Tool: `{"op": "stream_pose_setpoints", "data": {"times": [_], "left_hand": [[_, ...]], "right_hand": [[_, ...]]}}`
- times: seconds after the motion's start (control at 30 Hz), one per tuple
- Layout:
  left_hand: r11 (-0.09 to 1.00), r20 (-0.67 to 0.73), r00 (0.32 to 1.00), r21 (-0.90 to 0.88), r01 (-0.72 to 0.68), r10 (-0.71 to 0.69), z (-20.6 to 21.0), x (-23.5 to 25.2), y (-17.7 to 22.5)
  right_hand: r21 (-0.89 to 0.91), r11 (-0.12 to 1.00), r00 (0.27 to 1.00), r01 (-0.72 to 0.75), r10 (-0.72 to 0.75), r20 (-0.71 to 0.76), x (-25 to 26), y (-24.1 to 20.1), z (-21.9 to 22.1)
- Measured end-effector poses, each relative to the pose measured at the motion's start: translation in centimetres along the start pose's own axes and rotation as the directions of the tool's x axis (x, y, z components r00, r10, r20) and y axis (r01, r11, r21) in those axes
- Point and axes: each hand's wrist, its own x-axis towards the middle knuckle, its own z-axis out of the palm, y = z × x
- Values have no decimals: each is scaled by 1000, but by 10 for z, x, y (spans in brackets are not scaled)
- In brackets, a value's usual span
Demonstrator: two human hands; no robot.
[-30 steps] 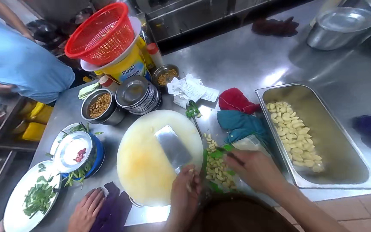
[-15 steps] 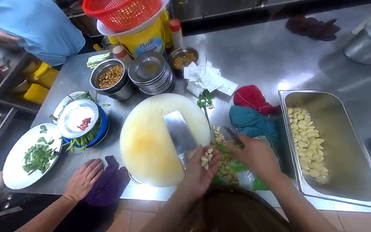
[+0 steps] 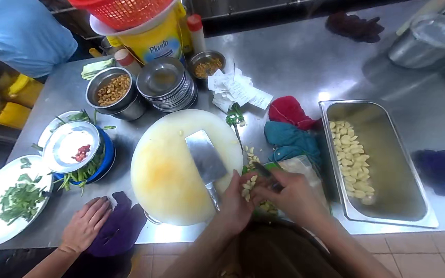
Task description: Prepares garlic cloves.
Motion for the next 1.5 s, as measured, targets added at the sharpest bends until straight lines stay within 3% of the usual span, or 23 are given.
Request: {"op": "stream_pose_setpoints", "data": {"times": [0.1, 0.2, 0.4, 0.5, 0.73, 0.9, 0.97, 1.1, 1.2, 1.27, 1.4, 1.5], "left_hand": [[1000, 9, 1000, 11, 24, -24, 3, 0, -2], [998, 106, 993, 35, 48, -51, 1, 0, -4], [996, 135, 988, 53, 71, -77, -2, 1, -5], [995, 105, 991, 67, 75, -82, -3, 0, -4], [993, 77, 992, 81, 89, -95, -3, 3, -3], [968, 150, 989, 250, -33, -5, -5, -2, 0], [961, 188, 982, 272, -48, -4, -9, -3, -1], [884, 357, 932, 413, -218, 63, -16, -7, -1], [790, 387, 920, 543, -283, 64, -12, -14, 3], [783, 354, 934, 568, -256, 48, -9, -17, 5], [916, 312, 950, 385, -113, -14, -3, -19, 6], [936, 284, 958, 343, -74, -28, 3, -23, 5]], "right_hand": [[40, 996, 994, 77, -80, 81, -4, -1, 13], [10, 997, 984, 77, -77, 162, -4, 1, 13], [108, 984, 946, -144, 105, 307, -4, 6, -2], [114, 983, 938, -146, 101, 332, -10, 13, -2], [150, 987, 978, -55, 23, 208, -16, 21, 9], [454, 891, 996, -13, -28, 83, -27, 18, 4], [494, 869, 997, -27, -12, 76, -29, 16, 1], [455, 890, 998, -36, 10, 59, -32, 12, -5], [353, 936, 999, 1, -17, 42, -32, 12, -10], [309, 951, 998, 33, -46, 37, -32, 14, -10], [210, 977, 1000, 27, -29, 6, -33, 17, -12], [84, 981, 981, 178, -170, -94, -35, 21, -9]]}}
